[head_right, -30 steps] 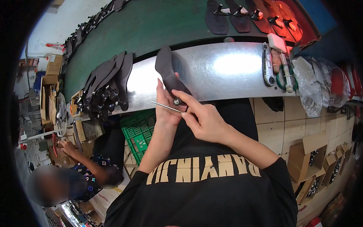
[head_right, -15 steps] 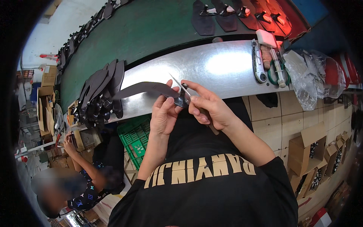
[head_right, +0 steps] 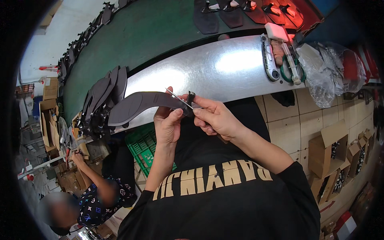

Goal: The person is trimming and preparing shoe components on a production line.

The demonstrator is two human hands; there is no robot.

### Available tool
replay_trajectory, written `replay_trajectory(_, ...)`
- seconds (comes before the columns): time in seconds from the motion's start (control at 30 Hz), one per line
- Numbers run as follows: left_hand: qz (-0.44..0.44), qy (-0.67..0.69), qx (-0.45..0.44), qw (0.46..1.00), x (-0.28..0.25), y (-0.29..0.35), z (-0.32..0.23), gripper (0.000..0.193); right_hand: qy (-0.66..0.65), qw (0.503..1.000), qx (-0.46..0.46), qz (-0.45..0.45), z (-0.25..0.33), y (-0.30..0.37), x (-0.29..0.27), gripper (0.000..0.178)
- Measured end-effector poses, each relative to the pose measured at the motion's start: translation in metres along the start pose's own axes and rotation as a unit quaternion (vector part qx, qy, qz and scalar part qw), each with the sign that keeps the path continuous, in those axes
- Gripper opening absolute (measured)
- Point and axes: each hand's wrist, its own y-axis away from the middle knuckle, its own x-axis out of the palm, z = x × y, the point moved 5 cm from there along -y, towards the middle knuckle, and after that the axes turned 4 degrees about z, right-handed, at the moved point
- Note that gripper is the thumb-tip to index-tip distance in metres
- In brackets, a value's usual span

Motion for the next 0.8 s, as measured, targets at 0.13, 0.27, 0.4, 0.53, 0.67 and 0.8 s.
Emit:
replay_trajectory(0.13, -0.001, 0.001, -0.017, 1.000, 0.005, 0.003, -0.001, 0.066, 0.045, 0.999, -0.007, -0.022, 0.000, 0.001, -0.003, 0.042)
replay_trajectory(0.27, 0.011, -0.013, -0.016, 1.000, 0.005, 0.004, -0.003, 0.063, 0.081, 0.996, -0.014, -0.037, -0.002, 0.002, -0.007, 0.039)
replay_trajectory(0.4, 0.022, -0.007, -0.049, 0.999, 0.002, 0.007, 0.000, 0.062, 0.092, 0.994, -0.024, -0.049, -0.005, 0.002, -0.013, 0.036)
replay_trajectory(0.53, 0.008, 0.025, -0.058, 0.998, 0.007, 0.008, 0.003, 0.064, 0.043, 0.999, 0.011, -0.023, -0.003, 0.004, -0.014, 0.036)
replay_trajectory(0.67, 0.003, -0.006, -0.003, 1.000, 0.007, 0.010, -0.001, 0.068, 0.026, 0.999, 0.007, 0.022, -0.004, 0.009, 0.004, 0.043)
replay_trajectory(0.8, -0.004, -0.103, 0.064, 0.993, 0.012, 0.013, -0.007, 0.073, -0.036, 0.999, 0.037, -0.001, -0.008, 0.007, -0.002, 0.043)
